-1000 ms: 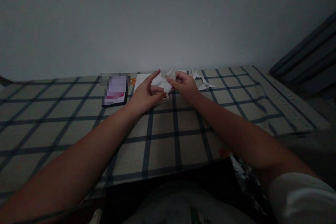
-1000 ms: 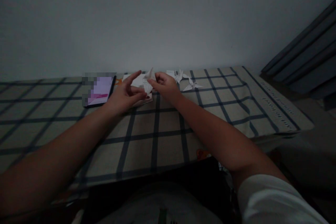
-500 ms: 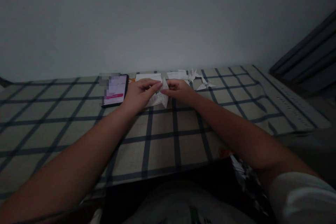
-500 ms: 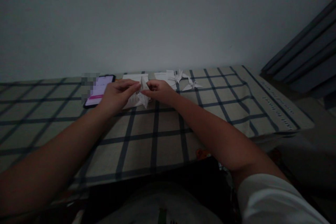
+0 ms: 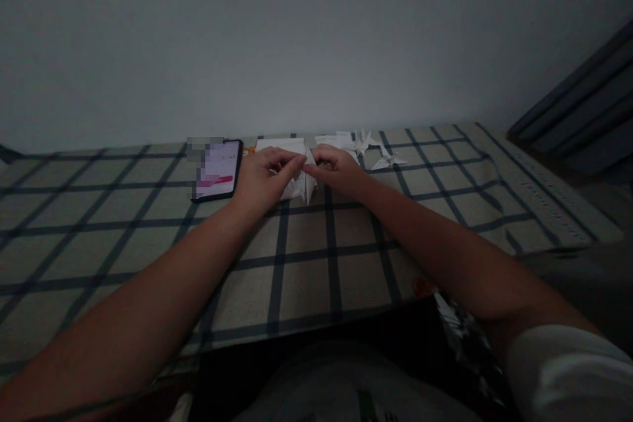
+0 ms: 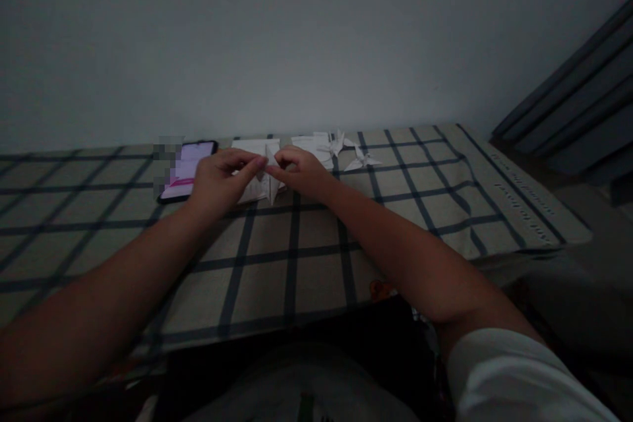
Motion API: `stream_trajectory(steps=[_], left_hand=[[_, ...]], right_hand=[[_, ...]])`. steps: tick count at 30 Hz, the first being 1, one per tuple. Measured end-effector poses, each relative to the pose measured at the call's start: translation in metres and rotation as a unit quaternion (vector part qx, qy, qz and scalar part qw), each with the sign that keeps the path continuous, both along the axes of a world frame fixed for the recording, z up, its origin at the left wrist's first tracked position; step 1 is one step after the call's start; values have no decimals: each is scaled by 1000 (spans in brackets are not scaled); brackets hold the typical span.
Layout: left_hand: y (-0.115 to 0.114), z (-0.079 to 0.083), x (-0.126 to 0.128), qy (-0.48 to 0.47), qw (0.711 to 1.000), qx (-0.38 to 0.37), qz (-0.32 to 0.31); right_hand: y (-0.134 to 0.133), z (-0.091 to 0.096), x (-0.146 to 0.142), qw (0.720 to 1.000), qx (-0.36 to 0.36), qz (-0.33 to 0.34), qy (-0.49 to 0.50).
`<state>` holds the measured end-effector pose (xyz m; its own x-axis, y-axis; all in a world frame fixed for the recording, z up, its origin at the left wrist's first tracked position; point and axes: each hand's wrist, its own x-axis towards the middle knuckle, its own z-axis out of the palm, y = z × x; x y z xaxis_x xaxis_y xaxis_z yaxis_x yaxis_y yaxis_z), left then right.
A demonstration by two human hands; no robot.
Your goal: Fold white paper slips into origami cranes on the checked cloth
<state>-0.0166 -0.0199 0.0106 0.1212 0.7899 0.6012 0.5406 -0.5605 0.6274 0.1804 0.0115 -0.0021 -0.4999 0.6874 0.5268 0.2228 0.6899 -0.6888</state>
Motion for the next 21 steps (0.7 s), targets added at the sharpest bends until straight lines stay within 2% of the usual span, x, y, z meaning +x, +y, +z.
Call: stream_trajectory(steps=[6, 12, 21], left_hand=[[-2, 4, 3, -32, 998, -52, -10], [-3, 8, 4, -43, 997, -56, 17], [-3, 3, 5, -62, 995, -80, 10]], right_hand=[[1, -1, 3, 1000, -4, 10, -10], [-1, -1, 1, 1000, -14, 15, 19], [0, -2, 0, 1000, 5, -6, 23]])
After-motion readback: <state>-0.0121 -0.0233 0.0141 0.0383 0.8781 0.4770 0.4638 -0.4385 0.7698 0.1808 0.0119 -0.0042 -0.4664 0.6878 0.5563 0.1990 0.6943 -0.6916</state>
